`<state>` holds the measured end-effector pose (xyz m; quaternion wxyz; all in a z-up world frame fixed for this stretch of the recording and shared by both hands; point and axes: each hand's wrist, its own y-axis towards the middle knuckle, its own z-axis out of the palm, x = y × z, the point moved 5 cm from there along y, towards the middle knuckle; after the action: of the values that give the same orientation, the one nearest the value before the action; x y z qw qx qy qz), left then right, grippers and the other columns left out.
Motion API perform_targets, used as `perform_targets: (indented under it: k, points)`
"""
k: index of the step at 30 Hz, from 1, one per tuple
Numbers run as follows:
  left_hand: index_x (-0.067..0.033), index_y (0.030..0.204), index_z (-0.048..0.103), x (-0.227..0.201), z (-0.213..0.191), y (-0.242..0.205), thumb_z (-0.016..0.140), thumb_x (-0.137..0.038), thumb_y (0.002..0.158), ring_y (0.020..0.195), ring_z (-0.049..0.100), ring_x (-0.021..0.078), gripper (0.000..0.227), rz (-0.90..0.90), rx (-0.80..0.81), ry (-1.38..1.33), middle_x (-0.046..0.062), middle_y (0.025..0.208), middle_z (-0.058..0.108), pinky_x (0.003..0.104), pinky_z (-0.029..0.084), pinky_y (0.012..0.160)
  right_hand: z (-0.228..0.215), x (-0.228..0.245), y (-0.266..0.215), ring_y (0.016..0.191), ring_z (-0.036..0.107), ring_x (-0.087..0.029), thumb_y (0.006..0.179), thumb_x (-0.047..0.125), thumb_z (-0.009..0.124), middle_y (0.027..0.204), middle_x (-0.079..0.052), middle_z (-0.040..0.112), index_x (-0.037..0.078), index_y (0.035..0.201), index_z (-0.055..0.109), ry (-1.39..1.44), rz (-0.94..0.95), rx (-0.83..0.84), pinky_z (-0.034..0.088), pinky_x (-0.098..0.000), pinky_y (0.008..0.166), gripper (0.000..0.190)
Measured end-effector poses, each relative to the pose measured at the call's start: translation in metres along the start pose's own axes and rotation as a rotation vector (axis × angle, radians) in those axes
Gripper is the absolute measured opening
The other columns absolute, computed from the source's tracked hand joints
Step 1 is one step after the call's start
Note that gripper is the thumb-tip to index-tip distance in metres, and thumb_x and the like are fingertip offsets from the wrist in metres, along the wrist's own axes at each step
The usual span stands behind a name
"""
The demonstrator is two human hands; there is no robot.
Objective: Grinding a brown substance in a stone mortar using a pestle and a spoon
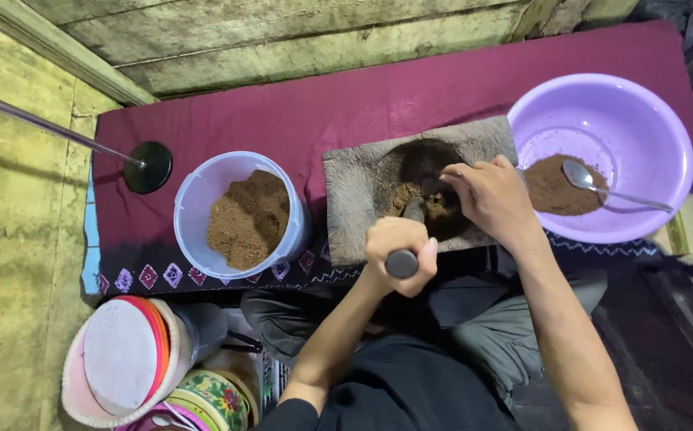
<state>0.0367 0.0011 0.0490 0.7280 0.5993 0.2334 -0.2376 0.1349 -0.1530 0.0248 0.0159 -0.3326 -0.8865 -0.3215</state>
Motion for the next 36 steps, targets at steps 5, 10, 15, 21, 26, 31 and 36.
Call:
perform_targets:
  k: [5,10,15,21,26,31,36]
  points:
    - [-0.0064,0.059,0.054,-0.032,-0.021,0.025,0.073,0.000,0.081,0.044,0.046,0.0185,0.030,-0.008,-0.096,-0.022,0.004,0.052,0.052,0.029,0.048,0.047,-0.003,-0.005,-0.001,0.057,0.062,-0.032,0.098,0.007,0.066,0.053,-0.009,0.058,0.010,0.092,0.071,0.262,0.184,0.134,0.045,-0.0370,0.071,0.008]
    - [-0.0073,0.058,0.052,-0.066,-0.015,0.027,0.070,-0.001,0.085,0.039,0.049,0.0228,0.033,-0.017,-0.082,0.020,0.006,0.049,0.054,0.031,0.049,0.046,-0.007,-0.012,-0.003,0.068,0.065,-0.031,0.107,0.014,0.064,0.071,-0.002,0.067,0.017,0.101,0.071,0.227,0.202,-0.031,0.047,-0.0386,0.070,0.009]
    - [-0.0120,0.054,0.054,-0.002,-0.007,-0.003,0.070,0.004,0.081,0.039,0.045,0.0219,0.035,0.030,-0.070,-0.012,0.003,0.049,0.054,0.026,0.047,0.046,-0.013,-0.009,-0.003,0.070,0.065,-0.026,0.106,0.012,0.069,0.081,0.000,0.070,0.016,0.106,0.073,0.169,0.134,-0.135,0.047,-0.0349,0.071,0.007]
    - [-0.0100,0.055,0.052,-0.022,-0.005,0.023,0.070,0.002,0.084,0.038,0.044,0.0220,0.036,0.002,-0.052,-0.016,0.006,0.049,0.052,0.028,0.044,0.043,-0.010,0.004,0.007,0.069,0.066,-0.028,0.098,0.000,0.067,0.079,-0.003,0.072,0.015,0.107,0.074,0.190,0.105,0.019,0.046,-0.0374,0.068,0.019]
    - [-0.0111,0.055,0.049,-0.090,-0.004,0.056,0.061,0.007,0.082,0.037,0.043,0.0209,0.035,0.026,-0.086,-0.052,0.004,0.047,0.049,0.032,0.045,0.041,-0.019,0.013,0.011,0.058,0.057,-0.035,0.101,0.005,0.064,0.058,-0.011,0.055,0.008,0.094,0.071,0.325,0.074,0.079,0.043,-0.0382,0.063,0.010]
    - [-0.0092,0.054,0.048,-0.018,-0.020,0.014,0.066,0.004,0.081,0.038,0.045,0.0229,0.035,0.006,-0.059,0.022,0.006,0.047,0.049,0.032,0.045,0.042,-0.008,-0.007,-0.004,0.062,0.058,-0.025,0.104,0.011,0.068,0.062,-0.002,0.055,0.013,0.103,0.074,0.118,0.089,-0.052,0.042,-0.0338,0.066,0.006]
    - [-0.0117,0.053,0.051,0.005,-0.015,0.003,0.066,0.003,0.085,0.039,0.043,0.0216,0.038,-0.020,-0.045,-0.006,0.004,0.048,0.051,0.029,0.042,0.043,-0.004,-0.007,-0.009,0.065,0.054,-0.020,0.103,0.014,0.072,0.067,-0.001,0.056,0.013,0.105,0.074,-0.088,0.019,-0.124,0.041,-0.0321,0.067,0.003]
